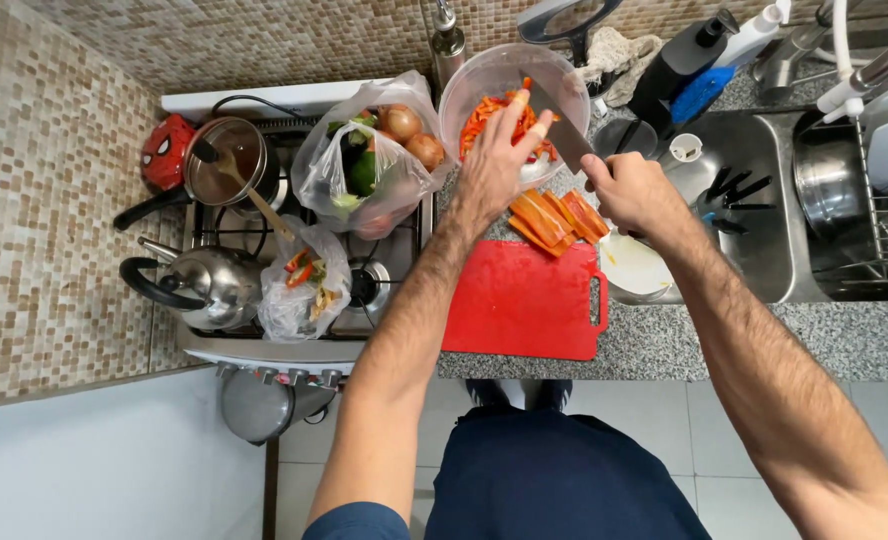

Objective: Cutting red bell peppers into strips on a cutting board and placing them into a plastic bowl.

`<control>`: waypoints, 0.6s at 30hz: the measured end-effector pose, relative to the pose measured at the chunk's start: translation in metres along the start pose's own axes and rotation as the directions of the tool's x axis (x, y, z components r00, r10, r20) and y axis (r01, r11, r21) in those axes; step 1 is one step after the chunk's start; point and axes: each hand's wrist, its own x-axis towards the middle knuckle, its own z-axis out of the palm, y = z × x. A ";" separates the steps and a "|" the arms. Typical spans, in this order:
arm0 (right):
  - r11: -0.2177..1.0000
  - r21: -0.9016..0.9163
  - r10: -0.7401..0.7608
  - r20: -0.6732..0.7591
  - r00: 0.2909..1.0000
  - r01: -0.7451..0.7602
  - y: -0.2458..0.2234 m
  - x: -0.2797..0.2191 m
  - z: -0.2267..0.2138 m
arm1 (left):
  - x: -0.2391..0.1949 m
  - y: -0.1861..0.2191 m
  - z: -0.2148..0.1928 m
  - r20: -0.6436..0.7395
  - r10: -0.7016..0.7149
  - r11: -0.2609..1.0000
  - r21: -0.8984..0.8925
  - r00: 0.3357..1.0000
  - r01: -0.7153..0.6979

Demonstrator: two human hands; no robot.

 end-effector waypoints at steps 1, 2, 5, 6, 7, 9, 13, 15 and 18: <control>1.000 -0.005 -0.003 0.002 1.000 0.003 0.004 0.001 -0.001 | -0.005 -0.008 0.012 -0.002 -0.006 1.000 0.000 1.000 0.006; 0.995 0.098 -0.017 0.057 0.998 0.011 0.009 0.001 -0.001 | -0.010 -0.015 0.024 0.006 -0.049 0.989 0.143 0.999 0.047; 0.981 0.195 -0.035 0.112 0.993 0.013 0.014 -0.003 -0.009 | -0.006 -0.032 0.035 0.004 -0.162 0.939 0.308 0.987 0.153; 0.982 0.190 -0.030 0.120 0.992 0.007 0.017 -0.006 -0.011 | -0.004 -0.034 0.036 0.004 -0.236 0.917 0.331 0.972 0.221; 0.981 0.192 -0.027 0.116 0.993 0.004 0.017 -0.010 -0.015 | 0.002 -0.035 0.036 0.004 -0.231 0.920 0.328 0.973 0.216; 0.978 0.206 -0.018 0.139 0.990 -0.011 0.021 -0.022 -0.020 | 0.010 -0.032 0.037 0.158 -0.189 0.949 0.281 0.969 0.140; 0.977 0.209 0.014 0.120 0.993 -0.039 0.045 -0.042 -0.027 | 0.003 -0.027 0.038 -0.055 -0.281 0.925 0.251 0.958 0.286; 0.983 0.182 -0.006 0.037 0.999 -0.001 0.063 -0.056 -0.029 | 0.001 -0.004 0.019 -0.137 -0.207 0.975 0.054 0.969 0.216; 0.930 0.366 0.008 0.034 0.999 -0.019 0.114 -0.081 -0.017 | -0.049 0.040 0.016 0.005 0.073 0.995 -0.062 0.997 -0.072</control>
